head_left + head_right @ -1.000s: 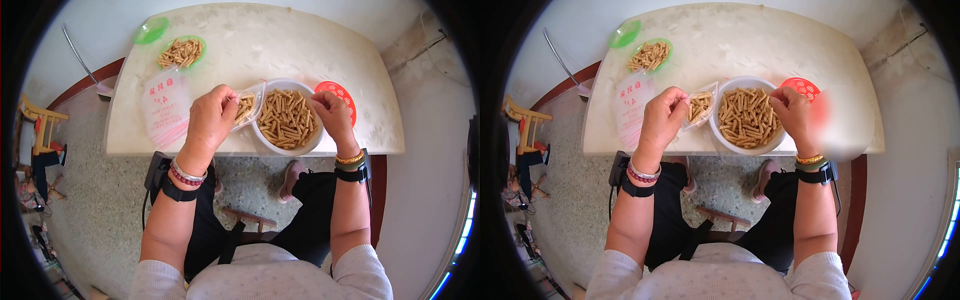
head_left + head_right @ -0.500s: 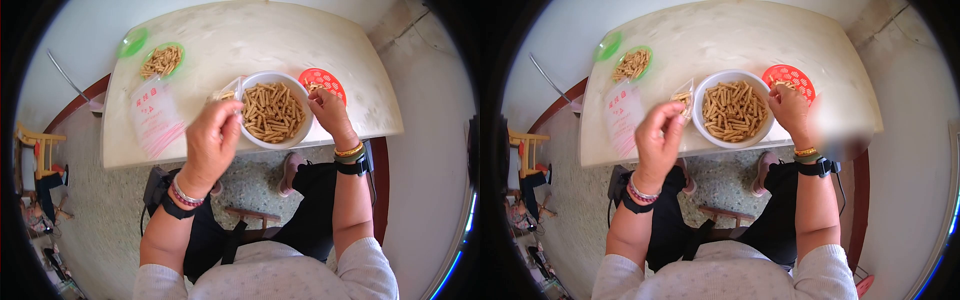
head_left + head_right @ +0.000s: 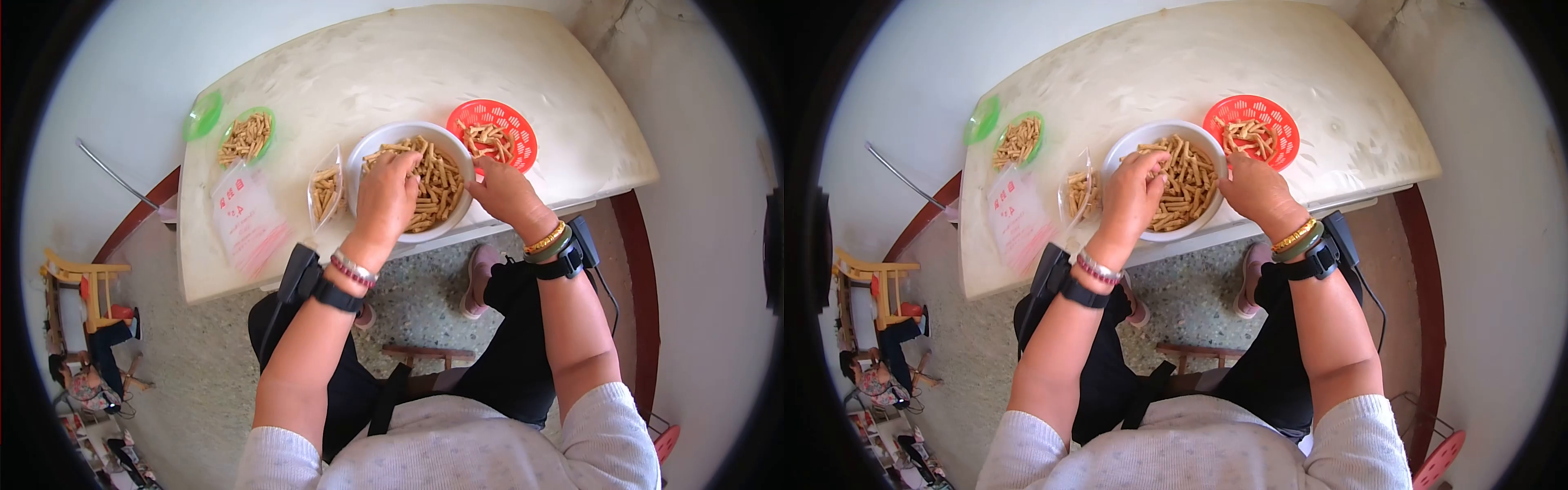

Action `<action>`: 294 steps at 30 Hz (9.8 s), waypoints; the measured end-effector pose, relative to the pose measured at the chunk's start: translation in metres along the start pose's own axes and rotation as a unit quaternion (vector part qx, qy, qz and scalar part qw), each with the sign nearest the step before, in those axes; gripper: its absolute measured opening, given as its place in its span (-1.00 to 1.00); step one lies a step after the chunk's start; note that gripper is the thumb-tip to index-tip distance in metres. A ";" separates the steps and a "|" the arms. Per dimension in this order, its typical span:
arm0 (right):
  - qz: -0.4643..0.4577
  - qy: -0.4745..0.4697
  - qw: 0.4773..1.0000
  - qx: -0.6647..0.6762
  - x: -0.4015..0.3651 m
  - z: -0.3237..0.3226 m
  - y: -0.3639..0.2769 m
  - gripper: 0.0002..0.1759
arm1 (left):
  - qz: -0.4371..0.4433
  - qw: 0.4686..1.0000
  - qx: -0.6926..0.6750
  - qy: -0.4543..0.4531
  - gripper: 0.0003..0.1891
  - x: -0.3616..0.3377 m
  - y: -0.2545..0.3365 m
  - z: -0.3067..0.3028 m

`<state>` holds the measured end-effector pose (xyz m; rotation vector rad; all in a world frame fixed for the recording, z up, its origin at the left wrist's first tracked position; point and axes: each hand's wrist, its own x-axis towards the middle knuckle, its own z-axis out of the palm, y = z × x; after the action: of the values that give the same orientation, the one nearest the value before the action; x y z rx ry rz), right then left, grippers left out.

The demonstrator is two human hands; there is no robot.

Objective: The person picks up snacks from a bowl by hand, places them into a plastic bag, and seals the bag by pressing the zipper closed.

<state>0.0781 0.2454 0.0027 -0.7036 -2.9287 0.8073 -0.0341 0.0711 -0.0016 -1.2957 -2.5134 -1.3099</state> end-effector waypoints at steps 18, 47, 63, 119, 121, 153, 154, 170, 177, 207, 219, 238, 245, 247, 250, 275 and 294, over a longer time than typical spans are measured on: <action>-0.023 -0.004 0.999 -0.033 -0.016 -0.026 0.001 -0.71 | 0.015 0.938 0.314 -0.143 -0.94 0.024 -0.006 -0.002; -0.092 0.034 0.910 0.404 0.006 0.001 -0.042 -0.87 | -0.082 0.977 -0.193 0.025 -0.85 -0.013 0.011 -0.005; -0.054 -0.011 0.892 0.448 0.002 -0.010 -0.050 -0.88 | -0.106 0.955 -0.271 0.054 -0.92 -0.011 0.007 -0.011; -0.295 0.125 0.941 0.105 0.023 0.029 -0.153 -0.83 | 0.140 0.958 -0.210 0.138 -0.68 -0.068 0.020 -0.068; -0.303 0.122 0.941 0.086 0.026 0.034 -0.159 -0.83 | 0.143 0.957 -0.211 0.140 -0.70 -0.069 0.018 -0.072; -0.151 -0.044 0.889 0.431 0.043 0.042 -0.133 -0.68 | -0.170 0.957 -0.195 0.133 -0.53 -0.029 -0.096 -0.095; -0.143 -0.038 0.886 0.440 0.045 0.041 -0.130 -0.69 | -0.220 0.895 -0.353 0.161 -0.53 -0.026 -0.096 -0.103; -0.153 -0.163 0.852 0.474 0.023 0.048 -0.141 0.00 | -0.210 0.707 -0.675 0.028 -0.32 -0.010 -0.062 -0.124; -0.068 -0.158 0.730 0.662 0.010 0.026 -0.127 -0.22 | -0.107 0.778 -0.619 -0.031 0.02 -0.004 -0.032 -0.114; -0.019 -0.045 0.904 0.425 0.024 0.010 -0.061 -0.53 | -0.156 0.815 -0.537 -0.151 -0.53 0.029 -0.036 -0.032; -0.064 -0.033 0.821 0.567 0.040 0.017 -0.057 -0.59 | -0.160 0.851 -0.493 -0.079 -0.68 0.029 -0.046 -0.041; -0.076 -0.053 0.821 0.563 0.039 0.000 -0.060 -0.75 | -0.171 0.838 -0.515 -0.062 -0.67 0.026 -0.048 -0.047; -0.018 -0.001 0.758 0.652 0.044 0.005 -0.064 -0.74 | -0.181 0.858 -0.480 0.022 -0.80 0.030 -0.049 -0.051; -0.039 0.013 0.759 0.650 0.047 0.007 -0.063 -0.78 | -0.186 0.872 -0.451 0.033 -0.81 0.031 -0.048 -0.053; -0.033 0.040 0.766 0.641 0.044 0.003 -0.075 -0.82 | -0.191 0.859 -0.474 0.035 -0.80 0.033 -0.045 -0.052; -0.076 0.068 0.838 0.537 0.038 -0.009 -0.062 -0.83 | -0.106 0.907 -0.405 0.036 -0.76 0.028 -0.042 -0.076; -0.111 0.085 0.849 0.510 0.031 -0.009 -0.069 -0.80 | -0.130 0.935 -0.329 0.026 -0.89 0.027 -0.037 -0.078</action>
<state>0.0223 0.2105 0.0413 -0.2851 -1.8921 1.8621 -0.1026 0.0236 0.0339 -0.9709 -2.3457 -2.3511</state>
